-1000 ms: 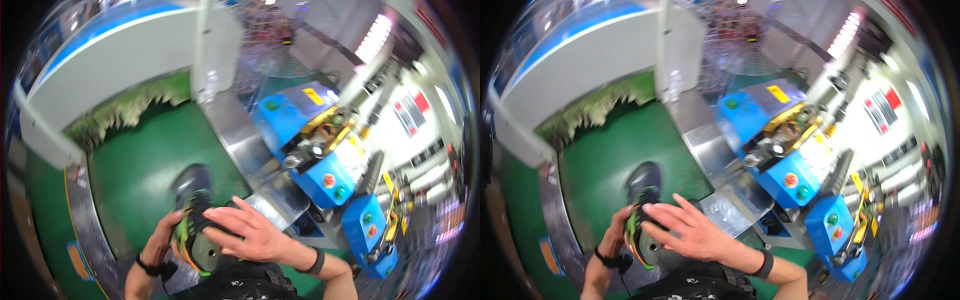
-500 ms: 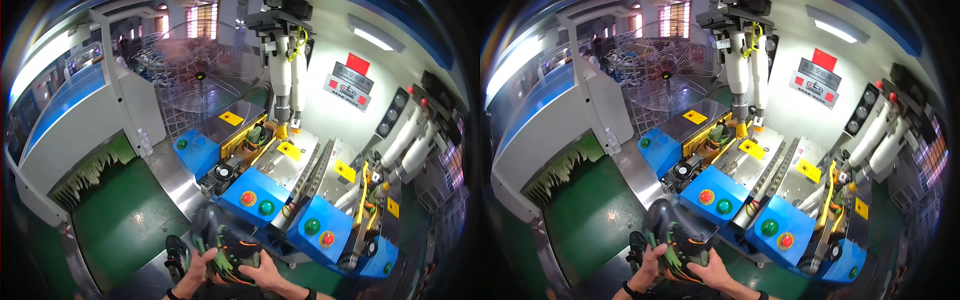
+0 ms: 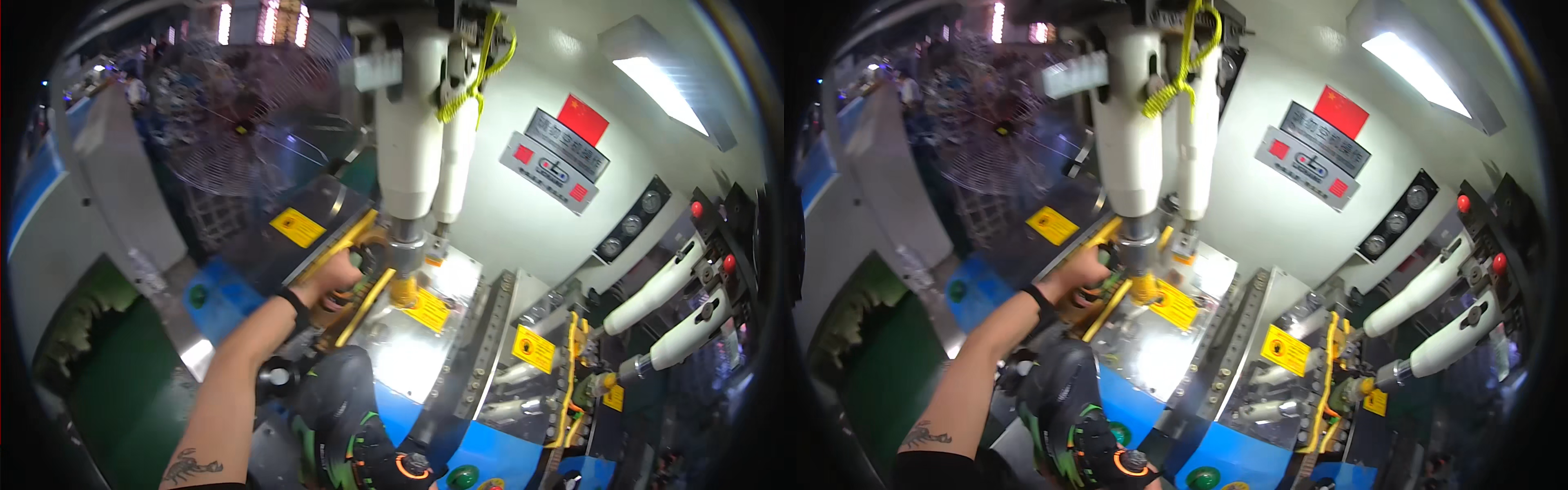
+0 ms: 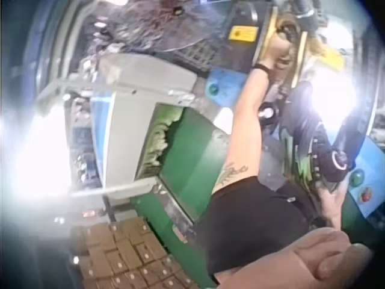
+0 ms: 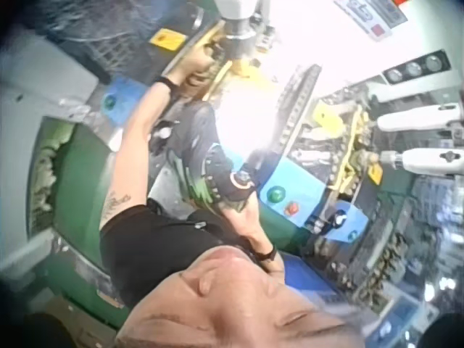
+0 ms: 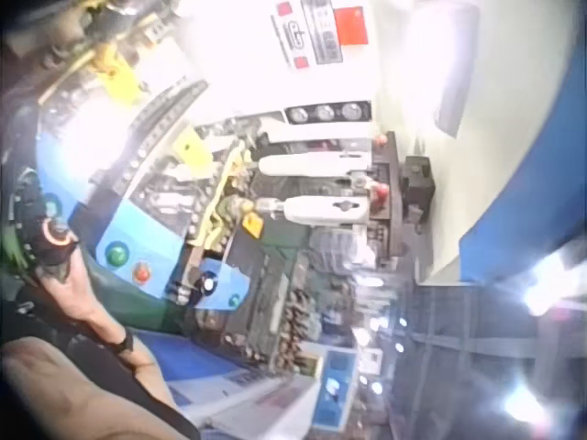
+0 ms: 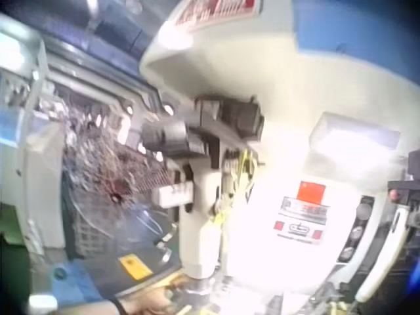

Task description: Operating an industrial shoe lasting or pressing machine to assemble footwear.

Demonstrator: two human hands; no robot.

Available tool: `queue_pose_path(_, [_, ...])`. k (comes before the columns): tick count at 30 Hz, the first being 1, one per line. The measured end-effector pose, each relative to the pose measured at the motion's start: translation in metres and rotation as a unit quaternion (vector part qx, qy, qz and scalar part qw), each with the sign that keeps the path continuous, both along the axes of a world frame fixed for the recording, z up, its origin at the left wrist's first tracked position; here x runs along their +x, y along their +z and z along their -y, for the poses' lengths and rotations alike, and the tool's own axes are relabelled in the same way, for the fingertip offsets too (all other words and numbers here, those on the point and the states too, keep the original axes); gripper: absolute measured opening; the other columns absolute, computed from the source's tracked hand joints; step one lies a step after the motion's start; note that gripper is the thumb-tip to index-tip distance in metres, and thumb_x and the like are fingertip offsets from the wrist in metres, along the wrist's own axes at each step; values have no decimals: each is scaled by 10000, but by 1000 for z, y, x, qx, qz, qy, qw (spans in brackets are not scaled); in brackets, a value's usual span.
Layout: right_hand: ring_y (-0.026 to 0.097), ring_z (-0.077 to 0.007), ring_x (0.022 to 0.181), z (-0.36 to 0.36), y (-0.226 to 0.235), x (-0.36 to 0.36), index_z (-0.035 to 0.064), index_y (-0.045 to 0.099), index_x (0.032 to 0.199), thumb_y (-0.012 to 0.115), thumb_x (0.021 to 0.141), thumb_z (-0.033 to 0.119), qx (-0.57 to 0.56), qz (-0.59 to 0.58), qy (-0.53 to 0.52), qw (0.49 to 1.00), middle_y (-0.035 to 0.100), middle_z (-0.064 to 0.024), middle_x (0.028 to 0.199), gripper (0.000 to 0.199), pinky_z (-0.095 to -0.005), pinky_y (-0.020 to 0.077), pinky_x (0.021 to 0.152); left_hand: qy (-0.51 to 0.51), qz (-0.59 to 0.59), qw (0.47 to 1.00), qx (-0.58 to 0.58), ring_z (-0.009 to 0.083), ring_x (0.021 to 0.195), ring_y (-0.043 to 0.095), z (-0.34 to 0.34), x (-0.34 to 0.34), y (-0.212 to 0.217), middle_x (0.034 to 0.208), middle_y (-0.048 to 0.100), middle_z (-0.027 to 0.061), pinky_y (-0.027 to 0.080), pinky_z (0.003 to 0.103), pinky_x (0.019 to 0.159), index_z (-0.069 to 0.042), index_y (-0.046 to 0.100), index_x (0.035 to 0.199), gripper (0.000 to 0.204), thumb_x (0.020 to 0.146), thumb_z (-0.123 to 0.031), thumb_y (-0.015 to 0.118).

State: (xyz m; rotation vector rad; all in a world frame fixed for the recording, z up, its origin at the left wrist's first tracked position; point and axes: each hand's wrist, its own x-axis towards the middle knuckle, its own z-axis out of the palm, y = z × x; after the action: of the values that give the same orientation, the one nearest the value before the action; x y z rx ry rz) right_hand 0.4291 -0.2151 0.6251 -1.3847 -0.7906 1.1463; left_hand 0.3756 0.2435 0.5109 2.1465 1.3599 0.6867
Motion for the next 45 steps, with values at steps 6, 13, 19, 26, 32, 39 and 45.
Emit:
queue_pose_path(6, [547,-215,1046,-39,-8,-12,-12,443,1290,661,745,30,-108,68,-93,987,553,-112,1182,588,-336,441,917,-69,98,932,-343,262,893,592,-46,-3,23,1007,604,173,479,375,781,7,539,1103,490,639,-72,675])
queue_pose_path(13, [611,-214,948,-136,-10,0,4,524,1186,664,766,32,-92,-122,-72,986,623,-94,1051,443,-356,512,803,-89,626,690,-353,254,1134,576,49,-192,50,1248,560,168,460,379,989,5,407,1372,796,605,24,617])
queue_pose_path(19, [644,-272,837,-375,-38,35,-29,591,1000,611,806,54,-254,-87,-130,954,630,-152,962,212,-337,549,743,112,693,656,-277,285,1109,564,227,-366,-52,1195,567,144,479,402,938,-19,475,1289,622,676,-21,582])
queue_pose_path(26, [631,-299,796,-438,-76,51,-73,461,1056,646,751,45,-234,192,-162,939,577,-191,991,375,-437,558,620,584,604,484,-244,283,1014,586,345,-404,-67,1094,598,122,505,390,832,-24,563,1172,348,831,-95,565])
queue_pose_path(32, [593,-421,912,-431,-144,1,-90,397,1073,557,722,117,-8,598,-190,779,565,-303,952,438,-458,481,805,507,663,408,-370,289,970,627,397,-392,-112,1039,651,117,531,397,829,-23,627,1028,221,823,-60,553])
queue_pose_path(39, [586,-397,948,-441,-136,17,-71,395,1051,603,718,122,-109,405,-193,887,567,-259,983,438,-457,447,848,419,702,401,-413,313,978,619,357,-361,-85,1045,637,158,523,422,863,24,603,1066,268,812,-22,534])
queue_pose_path(45, [573,-443,825,-447,-149,5,-90,408,965,609,679,153,-20,544,-246,802,564,-286,880,426,-484,450,826,388,707,487,-335,311,1096,592,375,-350,-86,1193,584,174,479,462,978,19,485,1265,597,681,-97,523])
